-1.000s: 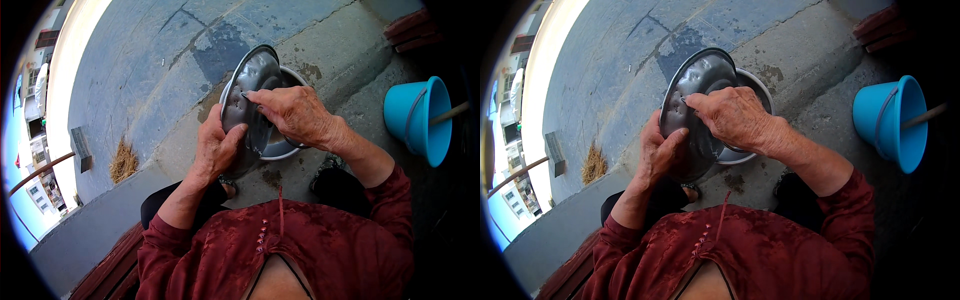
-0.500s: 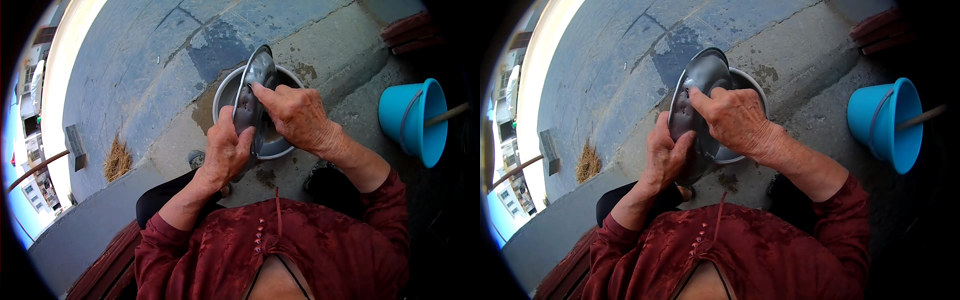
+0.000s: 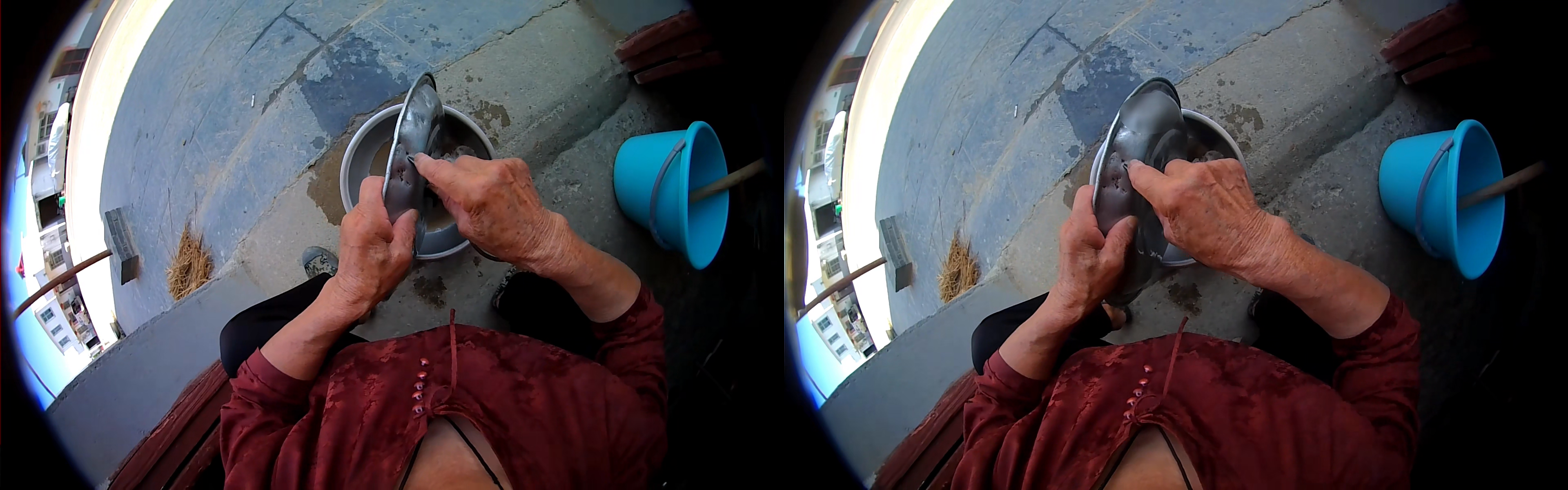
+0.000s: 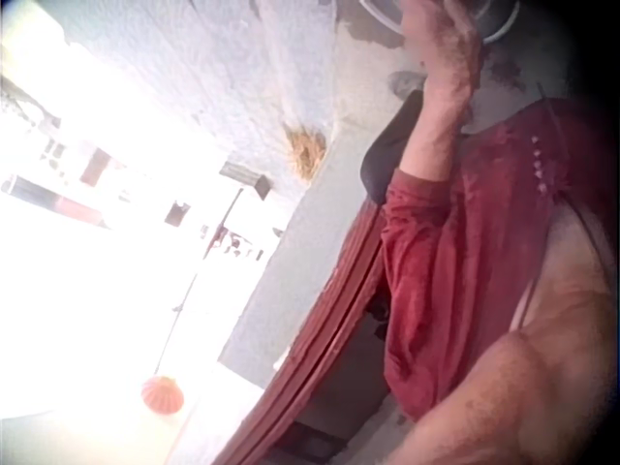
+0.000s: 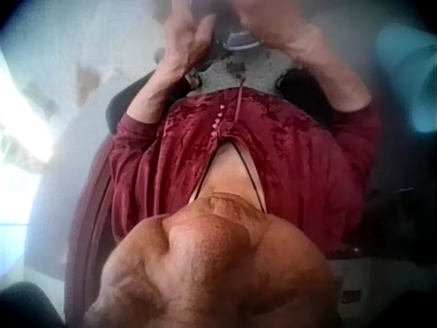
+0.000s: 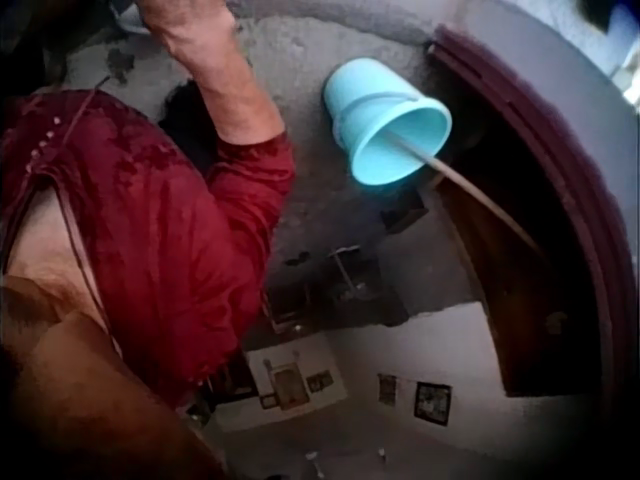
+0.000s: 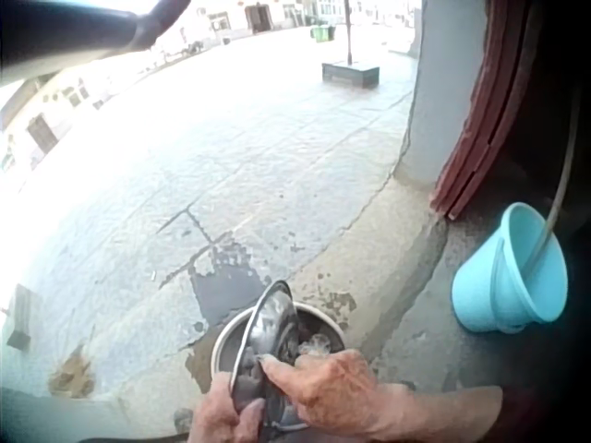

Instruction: The person uses a pair of shears to poke and widen a hole in the center of a metal pot lid while sitting outdoors, then wipes the lid with a cloth and continues to scrape the hole with the shears.

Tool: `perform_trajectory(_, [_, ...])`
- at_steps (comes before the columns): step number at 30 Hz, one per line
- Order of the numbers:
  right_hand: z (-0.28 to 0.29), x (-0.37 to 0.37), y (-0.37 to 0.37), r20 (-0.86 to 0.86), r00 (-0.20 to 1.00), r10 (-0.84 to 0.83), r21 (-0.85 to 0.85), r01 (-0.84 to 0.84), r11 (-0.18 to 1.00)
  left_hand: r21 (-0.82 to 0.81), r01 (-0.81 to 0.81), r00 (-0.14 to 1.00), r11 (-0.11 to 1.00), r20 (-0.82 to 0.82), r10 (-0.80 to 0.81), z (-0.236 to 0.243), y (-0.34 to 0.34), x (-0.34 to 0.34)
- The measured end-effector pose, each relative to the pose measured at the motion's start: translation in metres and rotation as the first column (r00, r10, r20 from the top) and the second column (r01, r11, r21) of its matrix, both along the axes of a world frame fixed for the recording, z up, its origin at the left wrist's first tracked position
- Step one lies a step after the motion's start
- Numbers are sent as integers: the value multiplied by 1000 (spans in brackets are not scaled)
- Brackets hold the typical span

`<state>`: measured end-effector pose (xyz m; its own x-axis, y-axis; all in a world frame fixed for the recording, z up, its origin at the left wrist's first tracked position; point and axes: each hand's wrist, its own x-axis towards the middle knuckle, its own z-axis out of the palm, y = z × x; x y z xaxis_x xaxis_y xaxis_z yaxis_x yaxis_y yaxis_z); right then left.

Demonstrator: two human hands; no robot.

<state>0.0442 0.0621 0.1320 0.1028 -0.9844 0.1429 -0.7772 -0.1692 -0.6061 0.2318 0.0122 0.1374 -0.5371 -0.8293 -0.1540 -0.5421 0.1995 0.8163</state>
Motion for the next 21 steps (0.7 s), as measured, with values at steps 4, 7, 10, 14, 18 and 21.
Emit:
perform_trajectory(4, [-3, 1, -5, -51, 998, -39, -34, 37, 999, -4, 8, 1000, 1000, -15, -8, 1, 1, -5])
perform_trajectory(7, [-6, 4, -6, 28, 997, -69, -82, 71, 994, -47, 33, 999, 998, -19, -34, 2, 5, -8])
perform_trajectory(10, [-9, 7, 6, 0, 999, -47, -93, 47, 995, -80, 61, 998, 995, 8, -61, 0, 3, -6])
perform_trajectory(14, [-9, 4, 4, 35, 997, -75, -76, 77, 994, -21, 30, 999, 999, 43, -29, 7, 1, -12])
perform_trajectory(18, [-2, 4, 9, 1, 998, -64, -6, 64, 998, -75, 46, 999, 996, -14, -48, -1, 10, -8])
perform_trajectory(21, [-2, 3, 7, -1, 997, -76, 7, 76, 997, -16, 0, 999, 1000, 37, 0, 6, 7, -14])
